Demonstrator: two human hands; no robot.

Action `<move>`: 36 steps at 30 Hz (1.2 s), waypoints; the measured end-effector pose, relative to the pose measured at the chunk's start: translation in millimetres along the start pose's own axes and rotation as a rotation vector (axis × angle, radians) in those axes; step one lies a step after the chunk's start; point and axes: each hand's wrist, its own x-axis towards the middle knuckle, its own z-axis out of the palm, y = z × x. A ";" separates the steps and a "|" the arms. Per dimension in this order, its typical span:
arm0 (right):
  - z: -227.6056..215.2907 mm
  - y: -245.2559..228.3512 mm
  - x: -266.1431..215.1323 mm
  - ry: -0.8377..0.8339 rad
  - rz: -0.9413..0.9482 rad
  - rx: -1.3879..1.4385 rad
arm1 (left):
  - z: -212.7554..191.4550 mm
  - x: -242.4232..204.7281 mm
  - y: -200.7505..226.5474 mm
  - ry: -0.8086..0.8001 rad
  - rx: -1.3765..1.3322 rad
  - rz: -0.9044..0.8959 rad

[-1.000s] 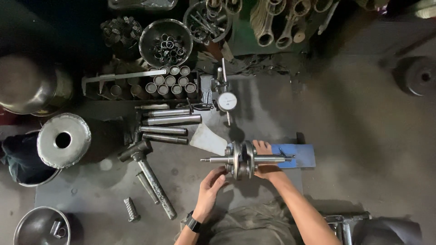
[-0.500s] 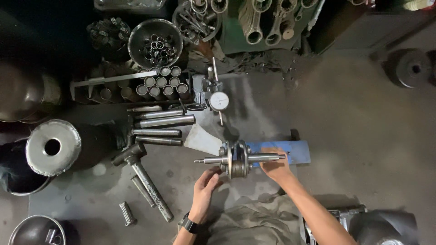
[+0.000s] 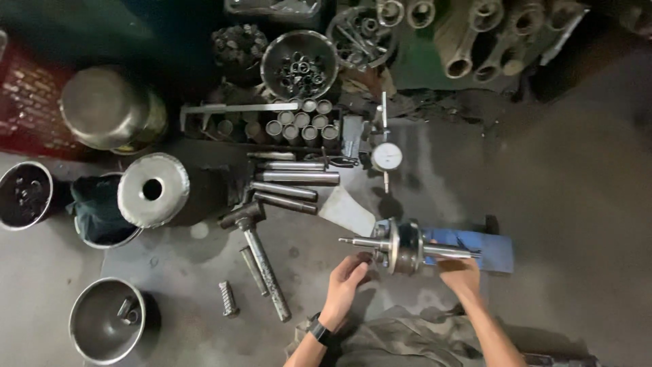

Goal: The person assembles a mechanical shaft assembly by sliding cylindrical metal rings onto a rod held in a blue vise. They use a dial indicator to measure the assembly and a hammer to tap a component into place.

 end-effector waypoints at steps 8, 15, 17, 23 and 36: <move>-33.2 -12.5 -38.5 -0.334 0.435 0.160 | 5.8 1.7 0.3 -0.011 -0.062 -0.019; -11.8 -30.7 -101.9 -0.351 0.507 0.322 | 1.3 6.1 -5.8 0.036 -0.051 -0.082; -12.1 -53.6 -111.6 -0.340 0.497 0.346 | -4.1 7.5 -7.4 0.059 -0.045 -0.102; 4.8 -57.5 -124.2 -0.303 0.448 0.416 | -33.8 25.0 -22.0 0.133 -0.003 -0.001; 44.5 3.5 -115.3 -0.561 0.405 0.258 | -52.3 190.4 103.5 -0.043 1.699 1.092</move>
